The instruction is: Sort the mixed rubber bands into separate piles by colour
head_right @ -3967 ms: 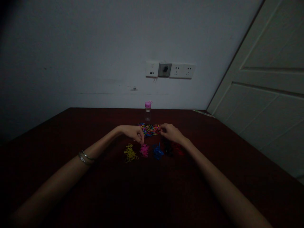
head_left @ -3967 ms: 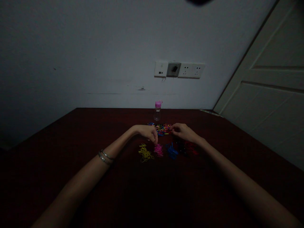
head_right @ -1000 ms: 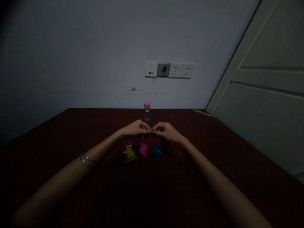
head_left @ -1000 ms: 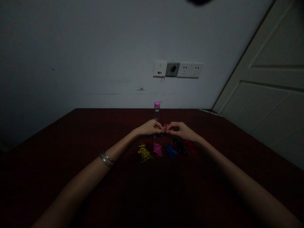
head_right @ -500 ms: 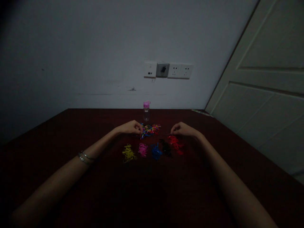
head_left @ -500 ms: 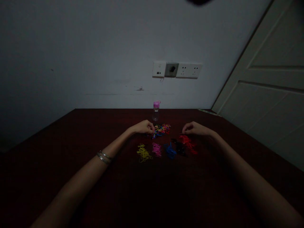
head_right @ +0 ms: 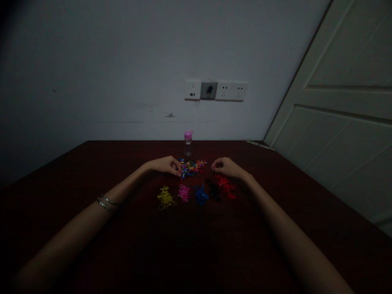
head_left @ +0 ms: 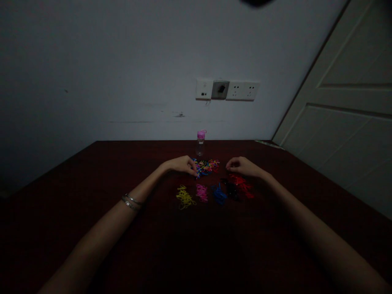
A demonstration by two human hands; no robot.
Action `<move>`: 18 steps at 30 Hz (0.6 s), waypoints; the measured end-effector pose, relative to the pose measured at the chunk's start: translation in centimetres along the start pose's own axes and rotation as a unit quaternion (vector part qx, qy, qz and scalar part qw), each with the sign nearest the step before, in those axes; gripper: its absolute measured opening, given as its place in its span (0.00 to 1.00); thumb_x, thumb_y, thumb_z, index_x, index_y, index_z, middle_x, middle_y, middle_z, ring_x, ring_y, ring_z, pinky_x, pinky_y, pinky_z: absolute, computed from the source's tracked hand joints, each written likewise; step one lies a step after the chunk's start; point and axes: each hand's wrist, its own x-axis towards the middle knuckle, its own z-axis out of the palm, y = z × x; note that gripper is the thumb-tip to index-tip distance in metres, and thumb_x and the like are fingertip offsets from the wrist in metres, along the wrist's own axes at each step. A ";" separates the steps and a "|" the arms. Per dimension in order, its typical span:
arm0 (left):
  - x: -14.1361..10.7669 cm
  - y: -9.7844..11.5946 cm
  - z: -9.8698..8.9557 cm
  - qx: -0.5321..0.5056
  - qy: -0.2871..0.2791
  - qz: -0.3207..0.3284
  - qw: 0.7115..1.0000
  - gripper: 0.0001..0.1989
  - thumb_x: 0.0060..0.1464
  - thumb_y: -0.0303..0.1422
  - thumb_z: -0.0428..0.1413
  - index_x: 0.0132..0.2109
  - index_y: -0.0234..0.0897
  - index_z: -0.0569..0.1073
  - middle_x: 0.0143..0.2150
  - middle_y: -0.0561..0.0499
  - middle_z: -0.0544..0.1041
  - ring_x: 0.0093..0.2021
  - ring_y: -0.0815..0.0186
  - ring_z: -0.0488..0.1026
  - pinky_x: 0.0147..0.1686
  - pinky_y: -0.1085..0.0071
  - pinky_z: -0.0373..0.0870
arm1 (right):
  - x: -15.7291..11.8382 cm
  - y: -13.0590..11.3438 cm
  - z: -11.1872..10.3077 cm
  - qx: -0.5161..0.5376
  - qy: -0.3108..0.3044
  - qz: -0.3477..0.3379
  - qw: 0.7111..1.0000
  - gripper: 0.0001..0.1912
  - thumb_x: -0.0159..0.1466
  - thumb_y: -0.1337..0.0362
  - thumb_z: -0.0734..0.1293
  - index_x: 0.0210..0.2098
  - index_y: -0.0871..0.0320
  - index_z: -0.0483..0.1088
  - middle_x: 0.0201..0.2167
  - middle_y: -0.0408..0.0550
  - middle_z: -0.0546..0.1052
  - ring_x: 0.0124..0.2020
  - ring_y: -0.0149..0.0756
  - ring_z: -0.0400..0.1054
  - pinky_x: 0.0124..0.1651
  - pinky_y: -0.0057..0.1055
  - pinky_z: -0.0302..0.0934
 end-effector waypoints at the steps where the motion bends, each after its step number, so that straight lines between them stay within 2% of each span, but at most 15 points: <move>1: 0.0 0.0 0.0 0.002 -0.003 0.001 1.000 0.18 0.40 0.43 0.57 0.34 0.33 0.76 0.22 0.55 0.67 0.22 0.74 0.57 0.24 0.75 0.50 | 0.1 -0.3 0.3 -0.007 0.009 -0.009 1.000 0.11 0.53 0.62 0.63 0.31 0.61 0.72 0.28 0.46 0.74 0.28 0.32 0.66 0.32 0.28 0.60; 6: 0.3 -0.2 0.3 0.018 -0.015 -0.006 1.000 0.17 0.39 0.42 0.58 0.33 0.32 0.76 0.24 0.53 0.70 0.23 0.75 0.59 0.24 0.77 0.50 | 0.5 -1.6 1.9 -0.062 0.030 -0.036 0.997 0.09 0.54 0.61 0.64 0.30 0.58 0.72 0.31 0.47 0.74 0.32 0.34 0.66 0.36 0.29 0.60; 14: 0.6 -0.9 0.5 0.011 -0.014 -0.003 1.000 0.09 0.41 0.30 0.55 0.32 0.32 0.76 0.25 0.53 0.73 0.24 0.75 0.62 0.25 0.78 0.53 | 0.3 -3.2 3.2 -0.196 0.043 -0.044 0.979 0.09 0.57 0.58 0.62 0.31 0.56 0.71 0.35 0.49 0.72 0.38 0.38 0.65 0.38 0.31 0.59; 18: 0.4 -0.5 0.3 -0.006 -0.021 -0.002 1.000 0.10 0.41 0.30 0.55 0.33 0.32 0.76 0.26 0.53 0.74 0.24 0.74 0.63 0.25 0.78 0.54 | 0.2 -3.7 3.4 -0.203 0.054 -0.044 0.977 0.08 0.58 0.60 0.62 0.31 0.55 0.71 0.36 0.49 0.71 0.39 0.38 0.65 0.36 0.30 0.59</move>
